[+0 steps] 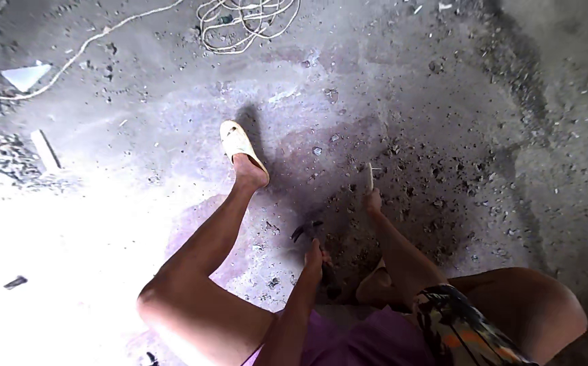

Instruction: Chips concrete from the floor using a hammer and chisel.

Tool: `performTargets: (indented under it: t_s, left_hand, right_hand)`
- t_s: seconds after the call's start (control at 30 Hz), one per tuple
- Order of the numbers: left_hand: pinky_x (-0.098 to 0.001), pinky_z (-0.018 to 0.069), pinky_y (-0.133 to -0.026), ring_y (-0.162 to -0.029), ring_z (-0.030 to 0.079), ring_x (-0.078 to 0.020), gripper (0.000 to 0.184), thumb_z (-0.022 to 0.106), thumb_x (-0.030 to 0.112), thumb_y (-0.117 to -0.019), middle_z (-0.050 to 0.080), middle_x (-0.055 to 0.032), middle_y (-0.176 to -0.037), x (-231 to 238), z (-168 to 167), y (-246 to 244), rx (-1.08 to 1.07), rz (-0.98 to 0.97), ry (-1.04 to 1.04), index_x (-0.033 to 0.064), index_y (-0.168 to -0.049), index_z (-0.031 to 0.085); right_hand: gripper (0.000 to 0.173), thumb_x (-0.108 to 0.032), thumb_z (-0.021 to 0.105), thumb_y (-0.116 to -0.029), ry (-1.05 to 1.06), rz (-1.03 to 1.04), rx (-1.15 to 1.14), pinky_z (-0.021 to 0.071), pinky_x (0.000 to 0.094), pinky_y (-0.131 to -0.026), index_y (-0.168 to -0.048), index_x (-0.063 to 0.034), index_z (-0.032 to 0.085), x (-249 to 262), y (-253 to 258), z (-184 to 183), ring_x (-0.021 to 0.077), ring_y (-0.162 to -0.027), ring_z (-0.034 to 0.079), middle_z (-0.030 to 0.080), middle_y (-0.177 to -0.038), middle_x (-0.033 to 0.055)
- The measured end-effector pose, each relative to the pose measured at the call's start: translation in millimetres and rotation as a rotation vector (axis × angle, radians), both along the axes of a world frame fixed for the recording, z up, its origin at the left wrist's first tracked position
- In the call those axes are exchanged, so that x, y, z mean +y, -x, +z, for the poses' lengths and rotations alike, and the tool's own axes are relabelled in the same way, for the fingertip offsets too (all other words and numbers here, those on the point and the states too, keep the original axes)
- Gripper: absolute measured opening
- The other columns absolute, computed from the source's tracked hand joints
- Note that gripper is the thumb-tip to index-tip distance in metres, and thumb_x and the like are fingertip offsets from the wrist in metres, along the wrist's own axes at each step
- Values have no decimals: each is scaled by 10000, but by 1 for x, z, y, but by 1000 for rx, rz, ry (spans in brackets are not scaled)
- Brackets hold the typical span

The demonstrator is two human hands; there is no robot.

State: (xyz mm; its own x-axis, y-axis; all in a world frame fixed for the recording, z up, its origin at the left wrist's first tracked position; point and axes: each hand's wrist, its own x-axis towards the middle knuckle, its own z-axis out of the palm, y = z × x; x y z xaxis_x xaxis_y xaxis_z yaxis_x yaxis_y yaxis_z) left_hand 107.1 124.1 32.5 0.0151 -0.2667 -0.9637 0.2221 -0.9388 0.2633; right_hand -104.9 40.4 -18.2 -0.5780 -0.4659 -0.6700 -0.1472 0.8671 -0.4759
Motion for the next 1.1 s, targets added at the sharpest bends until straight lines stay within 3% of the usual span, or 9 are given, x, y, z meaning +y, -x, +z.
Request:
performTargets:
  t_s: [0.1, 0.17, 0.23, 0.37, 0.47, 0.63, 0.87, 1.0, 1.1]
  left_hand:
    - [-230, 417, -374, -372, 411, -85, 437, 303, 389, -1143, 388, 18, -527, 20, 2, -15, 9, 48, -41, 89, -854, 434]
    - [-224, 415, -362, -364, 405, -79, 440, 318, 390, -1140, 382, 21, -519, 19, 1, -17, 3, 86, -80, 100, -826, 427]
    - [-233, 419, -368, -372, 399, -86, 439, 351, 401, -1133, 379, 16, -538, 15, -1, -18, -28, 61, -99, 107, -815, 424]
    - [-254, 433, -400, -403, 407, -106, 443, 364, 414, -1130, 399, 2, -577, 15, -5, -24, -49, -5, -89, 97, -833, 447]
    - [-241, 423, -383, -385, 404, -95, 432, 340, 395, -1134, 385, 14, -548, 14, -3, -26, -4, 86, -105, 116, -813, 413]
    - [-254, 425, -376, -363, 417, -112, 475, 311, 360, -1139, 396, -3, -494, 15, 6, -30, -19, 120, -69, 104, -752, 413]
    - [-233, 427, -381, -365, 409, -91, 433, 312, 371, -1130, 356, 25, -502, 17, -5, -44, 54, 192, -71, 142, -771, 388]
    - [-258, 446, -437, -434, 444, -103, 467, 329, 458, -1120, 428, 3, -584, 24, -6, -48, -70, -82, 31, 94, -863, 471]
    - [-345, 507, -516, -511, 496, -158, 594, 290, 589, -1092, 487, -37, -690, 28, 10, -57, -138, -361, 219, 51, -1076, 542]
  right_hand:
    - [471, -239, 378, -1128, -6, 146, -50, 504, 576, -1034, -1513, 31, 359, -18, -24, -18, 443, -1241, 616, 574, -1373, 316]
    - [444, -228, 455, -1102, 26, 498, -58, 516, 606, -1016, -1472, 18, 450, -30, -41, -26, 448, -1195, 644, 627, -1307, 307]
    - [411, -279, 404, -1129, 133, 801, -25, 512, 613, -988, -1429, -33, 540, -39, -59, -28, 422, -1156, 663, 669, -1256, 252]
    - [414, -296, 369, -1142, 210, 585, -54, 533, 614, -907, -1344, 4, 571, -7, -91, -10, 433, -1058, 676, 673, -1142, 275]
    - [424, -280, 402, -1134, 133, 594, -117, 509, 586, -972, -1259, 59, 623, 43, -97, -11, 425, -1099, 646, 652, -1174, 288]
    - [408, -277, 429, -1126, -49, 593, -144, 539, 602, -942, -1455, -49, 510, 108, -113, -1, 428, -1083, 681, 676, -1199, 269]
    - [381, -283, 403, -1125, -89, 655, -95, 539, 634, -876, -1383, -41, 546, 133, -120, 12, 443, -1058, 674, 671, -1176, 263]
    - [436, -323, 363, -1136, -114, 625, -62, 533, 652, -898, -1460, -65, 500, 117, -95, 11, 457, -1071, 678, 675, -1196, 273]
    - [486, -386, 355, -1135, -66, 613, -93, 531, 621, -881, -1338, -27, 612, 98, -65, 7, 415, -1006, 680, 687, -1117, 257]
